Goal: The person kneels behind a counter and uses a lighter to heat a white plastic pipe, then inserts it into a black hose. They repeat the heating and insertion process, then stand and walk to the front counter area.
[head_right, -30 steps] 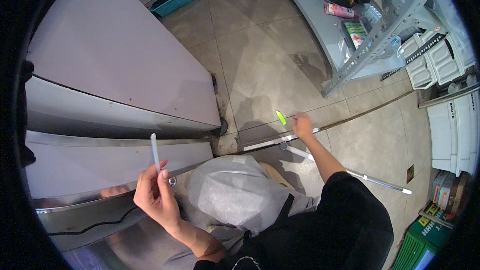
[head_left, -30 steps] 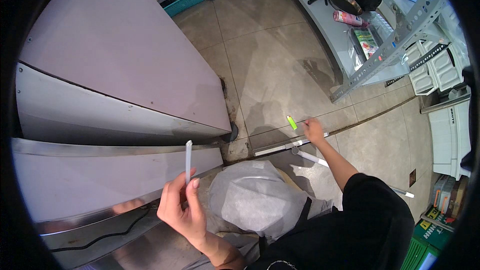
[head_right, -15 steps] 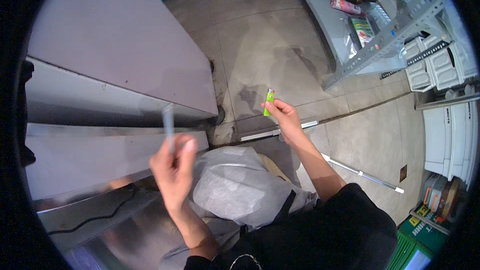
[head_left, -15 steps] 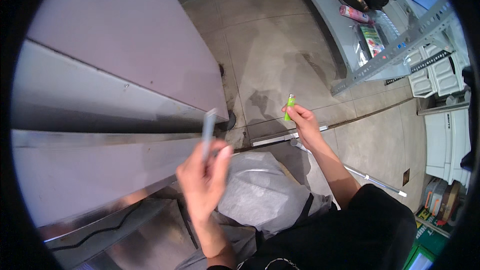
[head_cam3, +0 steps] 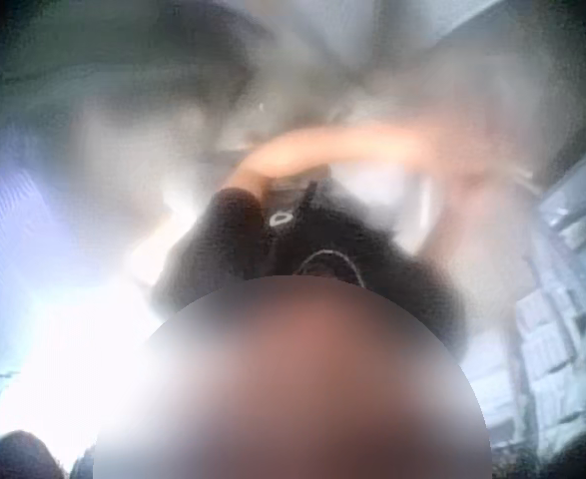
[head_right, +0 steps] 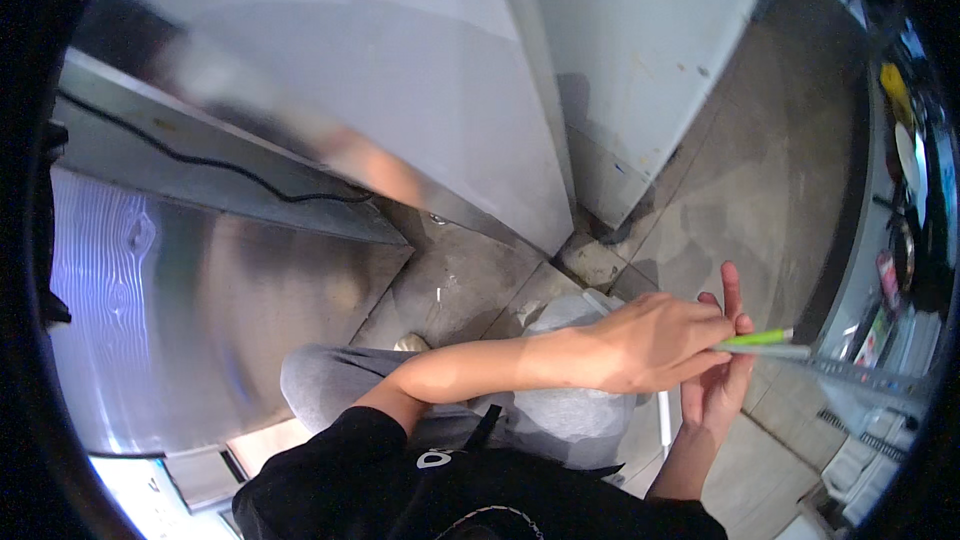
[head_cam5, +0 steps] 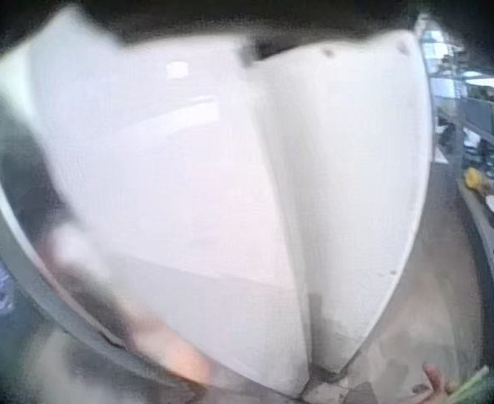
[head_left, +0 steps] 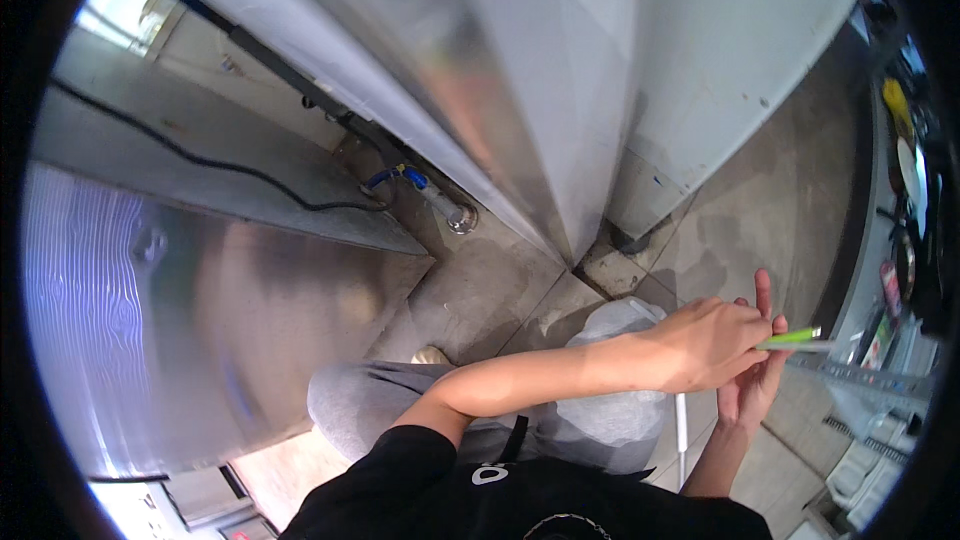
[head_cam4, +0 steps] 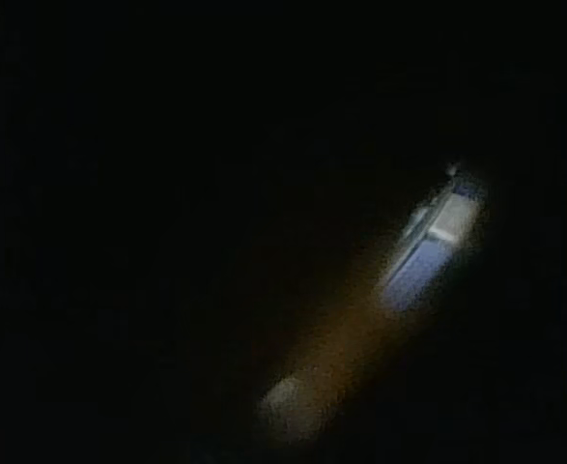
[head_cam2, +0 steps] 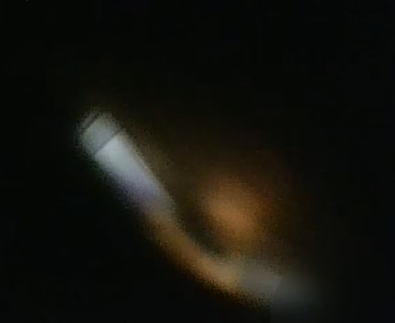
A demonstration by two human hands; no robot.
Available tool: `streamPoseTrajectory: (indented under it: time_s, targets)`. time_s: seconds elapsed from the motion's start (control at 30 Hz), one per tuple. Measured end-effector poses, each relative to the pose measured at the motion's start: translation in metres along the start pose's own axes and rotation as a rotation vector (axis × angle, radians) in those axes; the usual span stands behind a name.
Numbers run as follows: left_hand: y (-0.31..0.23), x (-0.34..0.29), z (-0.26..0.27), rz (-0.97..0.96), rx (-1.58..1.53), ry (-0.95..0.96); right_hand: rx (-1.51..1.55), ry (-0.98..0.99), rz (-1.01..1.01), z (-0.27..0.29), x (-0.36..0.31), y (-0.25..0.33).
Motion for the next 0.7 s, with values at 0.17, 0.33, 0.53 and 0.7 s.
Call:
streamPoseTrajectory:
  time_s: [0.17,0.33,0.53,0.7]
  targets:
    - [0.007,0.006,0.002,-0.113,0.122,-0.154,-0.225,-0.125,-0.305,0.216,-0.027,-0.071]
    - [0.007,-0.003,-0.002,-0.129,0.311,-0.278,-2.095,0.539,-1.075,0.454,-0.228,-0.11]
    - [-0.028,-0.026,0.01,-0.356,0.257,-0.459,-1.95,0.375,-0.932,0.422,-0.279,-0.082]
    - [-0.071,-0.056,0.041,-0.439,0.112,-0.493,-2.024,0.232,-0.801,0.368,-0.246,-0.026]
Point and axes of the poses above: each hand's wrist, its own x-axis towards the middle knuckle, its own z-axis out of the back of the hand, y = z × x, the point moved 7 cm from there along x, towards the middle knuckle, and after that the axes turned 9 degrees about z, right-handed, at the moved point
